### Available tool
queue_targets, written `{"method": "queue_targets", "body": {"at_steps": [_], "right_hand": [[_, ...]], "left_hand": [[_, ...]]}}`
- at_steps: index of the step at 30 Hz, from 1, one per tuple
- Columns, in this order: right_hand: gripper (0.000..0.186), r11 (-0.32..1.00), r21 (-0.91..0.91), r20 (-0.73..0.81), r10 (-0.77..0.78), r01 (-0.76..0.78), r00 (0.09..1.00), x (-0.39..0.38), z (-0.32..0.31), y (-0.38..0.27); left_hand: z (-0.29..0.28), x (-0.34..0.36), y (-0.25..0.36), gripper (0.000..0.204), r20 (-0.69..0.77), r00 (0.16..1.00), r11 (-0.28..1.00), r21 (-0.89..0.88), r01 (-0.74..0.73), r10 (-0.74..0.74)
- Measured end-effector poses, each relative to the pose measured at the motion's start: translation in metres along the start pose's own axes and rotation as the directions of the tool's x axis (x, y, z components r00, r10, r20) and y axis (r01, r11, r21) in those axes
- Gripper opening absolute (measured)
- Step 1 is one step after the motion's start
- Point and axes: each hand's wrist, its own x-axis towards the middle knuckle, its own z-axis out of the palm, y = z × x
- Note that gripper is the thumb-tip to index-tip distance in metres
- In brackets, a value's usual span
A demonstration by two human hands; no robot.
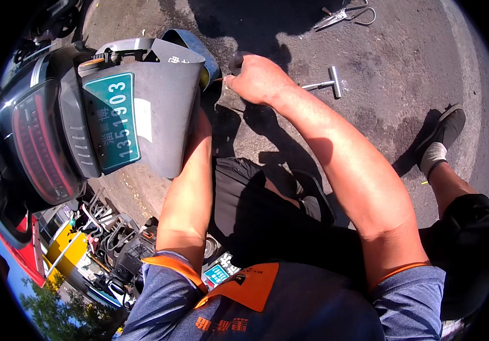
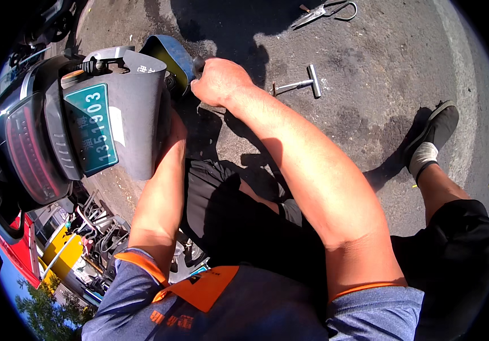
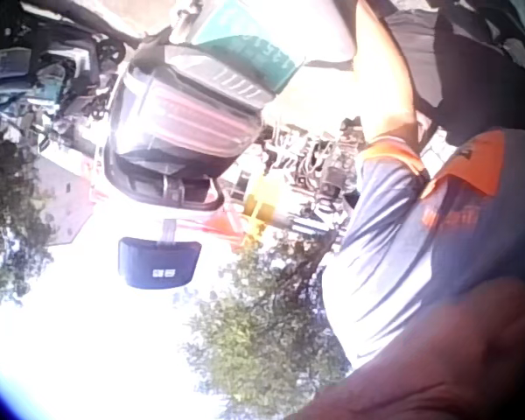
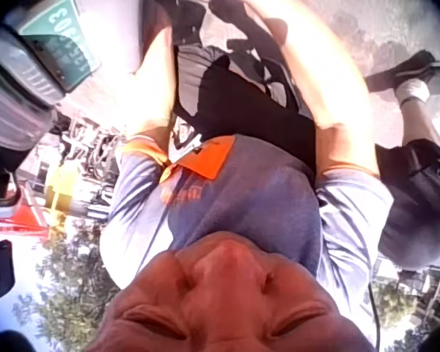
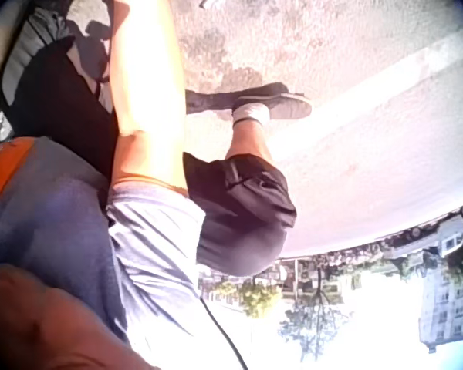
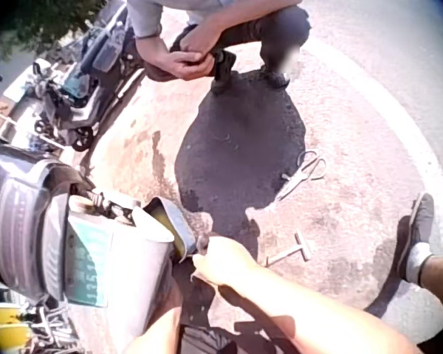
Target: The person uses a hand tool to manipulate the rim and rubber of a motorcycle tire while another person uses pliers to assist with the repair.
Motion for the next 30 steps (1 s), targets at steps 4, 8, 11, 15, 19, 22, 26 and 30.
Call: {"method": "queue_targets", "body": {"at_steps": [4,8,11,15,19,22,26,30], "right_hand": [[0.048,0.984,0.179,-0.109,-0.006,0.026,0.994,0.003,0.019,0.004],[0.044,0.904,0.428,-0.115,0.073,-0.017,0.991,0.017,0.033,0.011],[0.047,0.919,0.394,-0.093,0.059,-0.018,0.994,0.029,0.058,0.019],[0.047,0.848,0.529,-0.085,0.097,-0.038,0.992,0.036,0.066,0.029],[0.044,0.820,0.572,-0.042,0.059,-0.025,0.997,0.014,0.067,-0.013],[0.042,0.814,0.568,-0.022,0.162,-0.121,0.986,0.024,0.057,0.000],[0.035,0.814,0.579,-0.011,0.066,-0.047,0.998,0.015,0.065,0.006],[0.027,0.797,0.598,-0.079,-0.049,0.087,0.996,0.019,0.063,0.028]], "left_hand": [[-0.012,-0.007,-0.019,0.060,-0.091,0.978,0.964,0.208,-0.164,0.186],[-0.030,0.008,-0.030,0.049,-0.127,0.923,0.880,0.372,-0.295,0.363],[-0.037,0.011,-0.044,0.041,-0.096,0.885,0.804,0.472,-0.362,0.455],[-0.032,0.015,-0.054,0.033,-0.005,0.764,0.396,0.858,-0.328,0.645],[-0.116,0.055,-0.116,0.050,0.026,0.860,0.684,0.595,-0.423,0.510],[-0.073,0.030,-0.095,0.050,0.093,0.928,0.704,0.626,-0.337,0.361],[-0.073,0.002,-0.053,0.050,0.091,0.944,0.853,0.406,-0.327,0.318],[-0.078,-0.015,-0.012,0.049,0.116,0.947,0.924,0.212,-0.317,0.299]]}}
